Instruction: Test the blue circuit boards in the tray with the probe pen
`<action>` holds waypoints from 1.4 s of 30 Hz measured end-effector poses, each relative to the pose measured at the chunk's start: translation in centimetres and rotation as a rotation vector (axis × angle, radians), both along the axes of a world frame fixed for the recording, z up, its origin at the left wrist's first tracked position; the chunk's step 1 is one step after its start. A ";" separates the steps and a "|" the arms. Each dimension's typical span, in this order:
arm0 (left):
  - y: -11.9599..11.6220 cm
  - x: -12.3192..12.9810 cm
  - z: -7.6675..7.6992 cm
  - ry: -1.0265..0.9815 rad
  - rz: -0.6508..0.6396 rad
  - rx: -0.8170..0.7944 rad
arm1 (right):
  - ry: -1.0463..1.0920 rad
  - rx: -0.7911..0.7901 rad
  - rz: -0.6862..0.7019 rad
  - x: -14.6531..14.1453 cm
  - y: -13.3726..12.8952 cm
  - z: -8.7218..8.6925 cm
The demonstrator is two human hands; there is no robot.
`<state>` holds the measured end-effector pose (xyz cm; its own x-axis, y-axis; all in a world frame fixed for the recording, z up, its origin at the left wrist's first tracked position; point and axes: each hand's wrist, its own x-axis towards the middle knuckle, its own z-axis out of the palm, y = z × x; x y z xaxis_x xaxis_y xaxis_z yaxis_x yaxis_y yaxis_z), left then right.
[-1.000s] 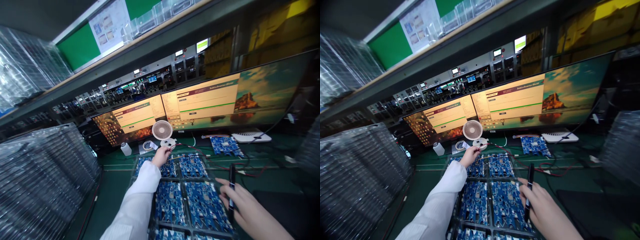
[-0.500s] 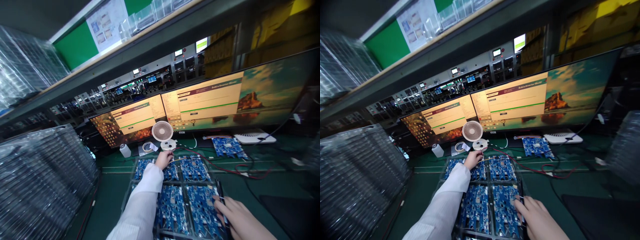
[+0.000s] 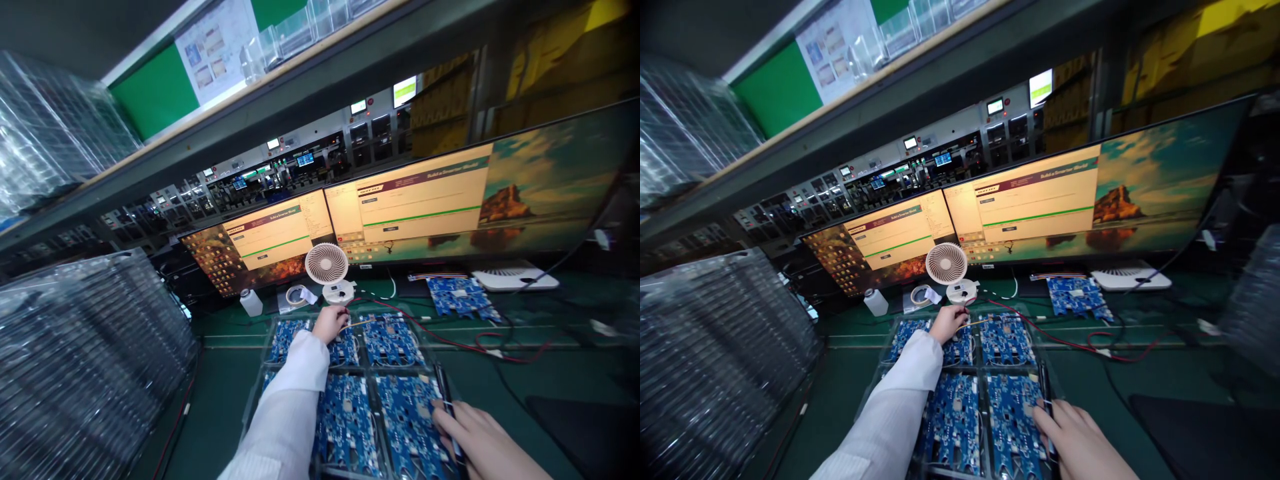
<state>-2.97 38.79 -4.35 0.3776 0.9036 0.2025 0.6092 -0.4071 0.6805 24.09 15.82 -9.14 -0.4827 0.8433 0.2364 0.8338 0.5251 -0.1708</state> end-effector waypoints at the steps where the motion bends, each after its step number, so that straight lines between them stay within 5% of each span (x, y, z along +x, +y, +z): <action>1: 0.0 0.0 0.1 -0.001 -0.005 -0.004 | 0.009 -0.012 -0.001 -0.1 0.0 0.1; 10: -0.2 -0.2 0.5 0.022 -0.040 0.013 | -0.024 -0.103 -0.061 -1.3 -0.4 2.4; 21: 0.0 0.1 0.2 0.112 -0.025 0.039 | -0.064 -0.052 -0.052 -0.5 -0.2 0.5; 26: -0.6 0.2 1.6 0.113 0.060 0.097 | -0.062 -0.074 -0.055 -0.6 -0.1 0.5; 32: -5.1 -2.0 4.1 0.253 0.128 0.092 | -0.077 -0.046 -0.044 -0.7 -0.2 0.5; 37: -9.4 -4.3 5.8 0.303 0.070 0.033 | -0.086 0.017 -0.044 -0.7 -0.6 2.6; 40: -12.4 -8.3 7.9 0.230 0.198 0.025 | 0.029 0.192 -0.023 0.4 -1.6 2.5; 42: -15.3 -13.1 8.8 0.299 0.325 -0.054 | 0.109 0.293 -0.028 1.4 -2.7 1.0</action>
<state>-16.02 23.48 4.48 0.1068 0.9913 0.0765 0.8730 -0.1303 0.4700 25.51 13.08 -8.16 -0.4181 0.7442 0.5209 0.8338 0.5419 -0.1049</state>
